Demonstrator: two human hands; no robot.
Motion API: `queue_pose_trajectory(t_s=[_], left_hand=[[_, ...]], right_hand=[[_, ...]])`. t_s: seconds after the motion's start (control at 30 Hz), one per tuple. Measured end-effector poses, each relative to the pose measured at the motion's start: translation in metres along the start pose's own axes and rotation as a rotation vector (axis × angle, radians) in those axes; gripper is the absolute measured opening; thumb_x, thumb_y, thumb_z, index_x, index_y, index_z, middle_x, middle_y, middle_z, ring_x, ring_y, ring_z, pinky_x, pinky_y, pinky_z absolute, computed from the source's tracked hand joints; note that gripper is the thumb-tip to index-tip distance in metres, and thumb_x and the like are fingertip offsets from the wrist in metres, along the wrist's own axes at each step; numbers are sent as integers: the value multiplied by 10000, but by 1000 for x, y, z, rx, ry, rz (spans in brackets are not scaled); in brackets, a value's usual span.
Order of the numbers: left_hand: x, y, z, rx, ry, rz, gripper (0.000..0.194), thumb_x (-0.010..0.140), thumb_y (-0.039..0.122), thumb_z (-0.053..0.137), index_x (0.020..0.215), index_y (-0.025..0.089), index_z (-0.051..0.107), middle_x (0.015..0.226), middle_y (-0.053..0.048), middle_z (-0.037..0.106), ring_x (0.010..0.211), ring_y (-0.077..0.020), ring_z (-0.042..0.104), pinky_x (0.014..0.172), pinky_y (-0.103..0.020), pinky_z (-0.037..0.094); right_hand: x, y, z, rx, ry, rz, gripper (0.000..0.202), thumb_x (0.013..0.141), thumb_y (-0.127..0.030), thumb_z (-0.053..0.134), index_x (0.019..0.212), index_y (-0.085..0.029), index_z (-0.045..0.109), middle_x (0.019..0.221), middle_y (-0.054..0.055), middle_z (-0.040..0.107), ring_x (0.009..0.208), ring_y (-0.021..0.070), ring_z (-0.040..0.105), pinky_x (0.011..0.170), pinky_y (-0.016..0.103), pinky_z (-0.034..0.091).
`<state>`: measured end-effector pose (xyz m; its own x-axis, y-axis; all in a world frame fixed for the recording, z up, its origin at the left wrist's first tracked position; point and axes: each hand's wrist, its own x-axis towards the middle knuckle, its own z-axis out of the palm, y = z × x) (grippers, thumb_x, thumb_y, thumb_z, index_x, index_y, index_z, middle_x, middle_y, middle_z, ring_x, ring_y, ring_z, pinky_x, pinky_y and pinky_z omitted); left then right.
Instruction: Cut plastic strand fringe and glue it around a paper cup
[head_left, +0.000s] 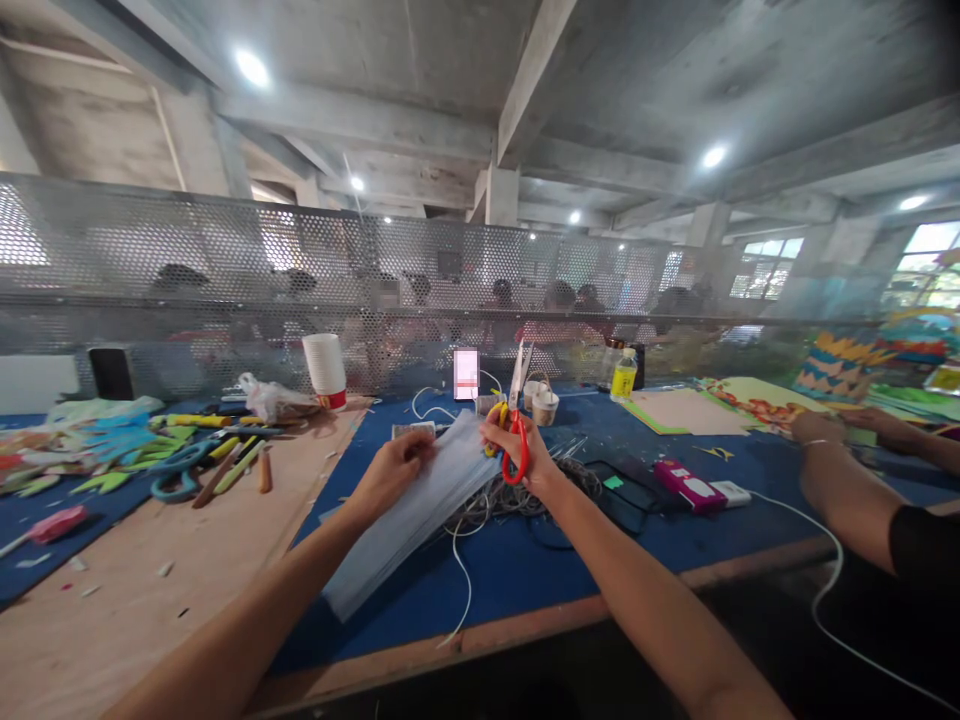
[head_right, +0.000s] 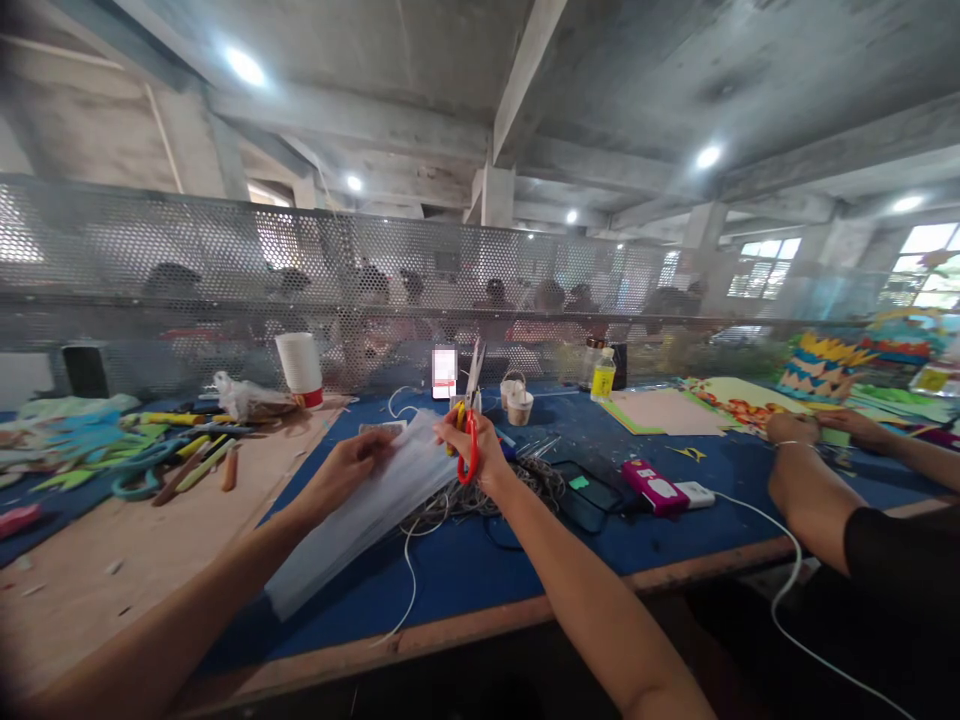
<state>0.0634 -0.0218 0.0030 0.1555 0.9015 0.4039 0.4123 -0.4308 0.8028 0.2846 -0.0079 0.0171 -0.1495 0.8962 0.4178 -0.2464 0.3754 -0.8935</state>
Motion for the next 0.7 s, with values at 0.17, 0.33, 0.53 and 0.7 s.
queue_pose_trajectory(t_s=[0.17,0.33,0.53,0.7], left_hand=[[-13,20,8,146,130,172,256,895,399,573,1058,212,637,1080,-75,664,958,-218,641,877,-367,499],[-22,29,18,358,48,299,336,759,464,753,981,225,672,1070,-83,670,1040,-290,606,917,-392,462],[-12,18,4,51,-38,75,298,877,460,604,832,188,718,917,-57,735,896,-255,652,800,-335,460],[-8,22,-9,-346,-39,-180,411,818,544,667,983,168,685,829,-58,751,777,-229,680,684,-307,492]], right_hand=[[2,-1,1,31,9,-4,353,665,-412,832,797,-200,582,681,-21,651,642,135,620,626,259,477],[0,-1,4,0,-16,-4,373,667,-448,826,805,-199,585,690,-9,660,639,141,612,634,273,485],[5,3,-2,-65,6,-32,374,725,-513,766,828,-208,577,637,-17,621,589,146,584,597,283,473],[13,17,-16,-295,89,-42,429,682,-514,803,826,-210,536,911,43,733,623,139,601,623,296,473]])
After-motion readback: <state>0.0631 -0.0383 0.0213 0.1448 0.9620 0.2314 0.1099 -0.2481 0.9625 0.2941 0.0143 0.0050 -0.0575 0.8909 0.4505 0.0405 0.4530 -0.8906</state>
